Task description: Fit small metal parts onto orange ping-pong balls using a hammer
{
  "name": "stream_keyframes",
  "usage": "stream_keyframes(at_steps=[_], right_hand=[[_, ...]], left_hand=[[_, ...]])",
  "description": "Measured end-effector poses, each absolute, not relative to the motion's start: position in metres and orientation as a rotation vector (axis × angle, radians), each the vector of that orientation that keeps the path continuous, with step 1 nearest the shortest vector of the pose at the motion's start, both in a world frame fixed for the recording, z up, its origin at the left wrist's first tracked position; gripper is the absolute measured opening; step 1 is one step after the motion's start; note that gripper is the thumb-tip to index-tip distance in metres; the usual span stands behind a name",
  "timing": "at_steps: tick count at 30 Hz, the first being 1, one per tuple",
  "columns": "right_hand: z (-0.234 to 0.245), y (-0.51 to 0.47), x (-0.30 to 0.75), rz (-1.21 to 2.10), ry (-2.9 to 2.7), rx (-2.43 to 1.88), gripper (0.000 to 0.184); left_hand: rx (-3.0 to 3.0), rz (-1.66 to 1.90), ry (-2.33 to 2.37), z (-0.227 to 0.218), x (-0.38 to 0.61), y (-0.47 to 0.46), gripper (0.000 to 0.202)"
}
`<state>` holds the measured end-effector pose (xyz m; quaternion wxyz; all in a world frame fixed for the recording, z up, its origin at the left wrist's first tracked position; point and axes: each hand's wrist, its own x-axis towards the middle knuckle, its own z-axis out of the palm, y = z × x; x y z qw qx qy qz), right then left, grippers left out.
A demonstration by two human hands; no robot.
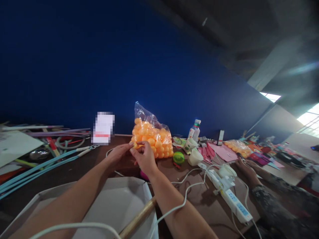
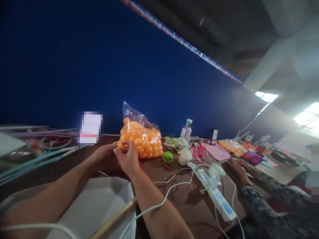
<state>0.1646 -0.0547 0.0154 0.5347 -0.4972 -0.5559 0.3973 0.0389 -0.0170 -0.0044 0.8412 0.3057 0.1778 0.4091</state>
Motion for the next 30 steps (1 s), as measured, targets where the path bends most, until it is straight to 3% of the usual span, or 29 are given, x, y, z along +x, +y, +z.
stream_keyframes(at_steps=[12, 30], right_hand=[[0.021, -0.068, 0.162, 0.302, -1.678, -1.480, 0.041], [0.023, -0.070, 0.165, 0.198, -1.789, -1.451, 0.035]], left_hand=[[0.623, 0.840, 0.361, -0.002, 0.038, -0.020, 0.023], [0.712, 0.849, 0.389, 0.008, 0.034, -0.027, 0.018]])
